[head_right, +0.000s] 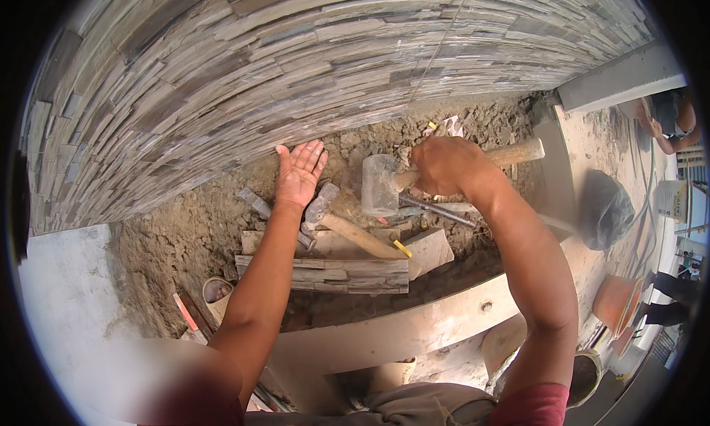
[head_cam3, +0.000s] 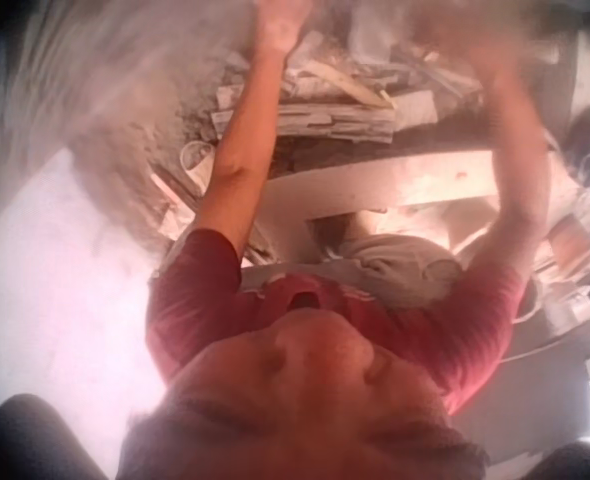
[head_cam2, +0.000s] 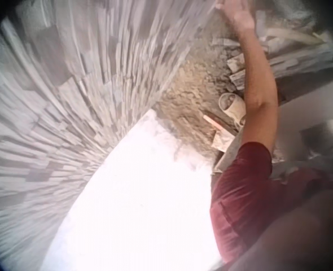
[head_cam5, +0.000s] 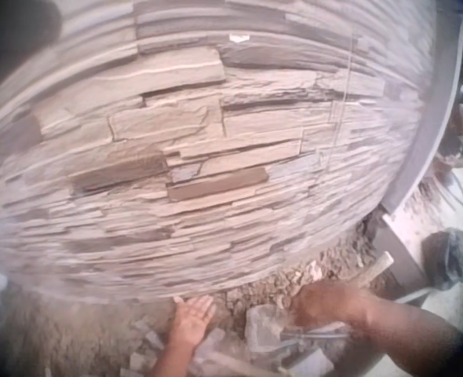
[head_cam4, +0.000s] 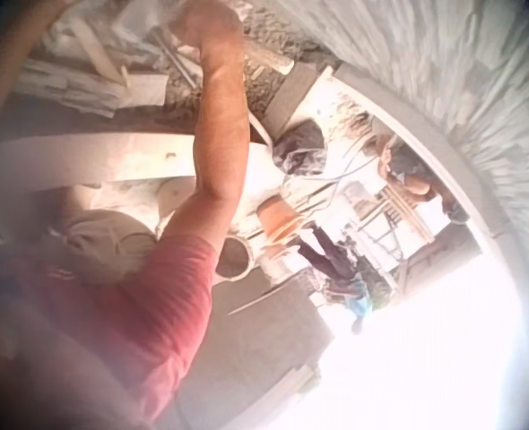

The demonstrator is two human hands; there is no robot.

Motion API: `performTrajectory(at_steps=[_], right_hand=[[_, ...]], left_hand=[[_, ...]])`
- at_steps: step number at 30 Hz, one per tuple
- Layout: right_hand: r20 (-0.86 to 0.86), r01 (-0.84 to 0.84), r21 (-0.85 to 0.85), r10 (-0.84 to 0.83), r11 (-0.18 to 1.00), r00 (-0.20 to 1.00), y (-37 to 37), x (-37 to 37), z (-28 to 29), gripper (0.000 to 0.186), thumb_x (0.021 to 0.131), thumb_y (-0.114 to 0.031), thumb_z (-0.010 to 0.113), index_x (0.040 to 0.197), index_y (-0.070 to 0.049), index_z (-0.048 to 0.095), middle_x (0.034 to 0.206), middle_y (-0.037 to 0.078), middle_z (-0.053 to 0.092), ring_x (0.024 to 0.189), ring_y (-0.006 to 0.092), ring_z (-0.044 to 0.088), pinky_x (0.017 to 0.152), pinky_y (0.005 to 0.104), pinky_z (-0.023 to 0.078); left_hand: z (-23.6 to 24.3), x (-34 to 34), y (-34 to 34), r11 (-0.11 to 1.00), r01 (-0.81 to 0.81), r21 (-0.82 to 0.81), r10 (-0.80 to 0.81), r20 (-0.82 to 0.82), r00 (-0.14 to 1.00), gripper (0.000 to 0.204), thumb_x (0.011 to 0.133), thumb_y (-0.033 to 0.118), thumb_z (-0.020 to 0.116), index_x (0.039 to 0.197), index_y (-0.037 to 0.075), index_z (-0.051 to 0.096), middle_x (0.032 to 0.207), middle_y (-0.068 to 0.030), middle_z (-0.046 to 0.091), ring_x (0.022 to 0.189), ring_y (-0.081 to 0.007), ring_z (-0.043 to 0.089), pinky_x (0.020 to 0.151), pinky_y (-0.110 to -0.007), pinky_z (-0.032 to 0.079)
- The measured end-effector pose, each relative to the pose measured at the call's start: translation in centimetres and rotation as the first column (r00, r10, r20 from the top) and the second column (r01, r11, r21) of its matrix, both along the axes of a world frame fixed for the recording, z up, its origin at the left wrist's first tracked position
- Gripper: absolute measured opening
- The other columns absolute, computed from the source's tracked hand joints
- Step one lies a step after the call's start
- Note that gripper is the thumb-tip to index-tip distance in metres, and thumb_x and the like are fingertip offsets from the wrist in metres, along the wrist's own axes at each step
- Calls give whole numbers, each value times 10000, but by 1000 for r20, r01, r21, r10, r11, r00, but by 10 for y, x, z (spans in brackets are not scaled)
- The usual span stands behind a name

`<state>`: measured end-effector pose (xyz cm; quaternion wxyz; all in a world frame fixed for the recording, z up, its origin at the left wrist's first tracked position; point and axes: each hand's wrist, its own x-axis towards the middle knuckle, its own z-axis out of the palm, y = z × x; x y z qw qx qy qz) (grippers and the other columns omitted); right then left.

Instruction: The person applies adhesive to a rectangular tile with a trowel, places it on a curved wall, and taps it into position with a hammer. The person repeats this process for multiple tiles.

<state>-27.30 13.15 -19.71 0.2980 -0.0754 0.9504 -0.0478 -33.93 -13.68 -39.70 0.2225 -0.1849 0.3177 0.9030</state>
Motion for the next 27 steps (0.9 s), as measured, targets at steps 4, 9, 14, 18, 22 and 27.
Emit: performTrajectory(at_steps=[4, 9, 14, 18, 22, 27], right_hand=[[-125, 146, 99, -134, 984, 983, 16, -11, 5, 383, 808, -350, 740, 1092, -93, 734, 950, 179, 719, 935, 364, 686, 863, 459, 541], [-60, 39, -25, -41, 999, 997, 18, 5, -4, 396, 813, -375, 742, 1073, -76, 730, 955, 182, 718, 921, 375, 685, 842, 463, 542], [-124, 72, 48, -66, 996, 990, 20, -3, -5, 357, 823, -350, 730, 1030, -60, 733, 959, 193, 718, 940, 373, 685, 828, 465, 547], [-23, 26, -29, -27, 999, 999, 18, -1, 0, 339, 821, -354, 723, 984, -57, 734, 906, 190, 716, 939, 367, 687, 830, 456, 554], [-143, 53, -15, -55, 998, 988, 18, -1, -4, 353, 821, -343, 734, 1046, -72, 732, 878, 190, 714, 871, 387, 683, 802, 471, 542], [-194, -63, -115, 40, 991, 980, 13, 7, -7, 334, 821, -322, 740, 1052, -80, 736, 851, 185, 707, 832, 390, 677, 781, 477, 540]], left_hand=[[0, -1, 1, 1000, -5, 10, 5, 8, 1000, 967, 903, 613, 553, 1483, -76, 199, 1492, -247, 381, 1396, -355, 394, 1146, -476, 413], [1, 0, 3, 1000, -15, -22, 15, 12, 1000, 944, 904, 618, 546, 1463, -75, 231, 1486, -244, 389, 1394, -353, 397, 1143, -470, 419], [-2, -1, 3, 1000, -14, -23, 14, 6, 1000, 913, 905, 615, 550, 1432, -78, 276, 1470, -238, 410, 1382, -349, 414, 1137, -468, 426], [0, 0, 4, 1000, -6, 5, 6, 6, 1000, 901, 908, 612, 547, 1426, -78, 287, 1459, -236, 422, 1382, -351, 413, 1136, -465, 427], [3, -1, 5, 999, -35, -31, 36, 31, 999, 899, 907, 620, 539, 1419, -77, 292, 1443, -240, 437, 1377, -355, 419, 1130, -470, 432], [1, 1, 2, 1000, -15, -13, 15, -11, 1000, 976, 892, 627, 569, 1429, -129, 267, 1449, -279, 420, 1368, -370, 430, 1124, -455, 428]])
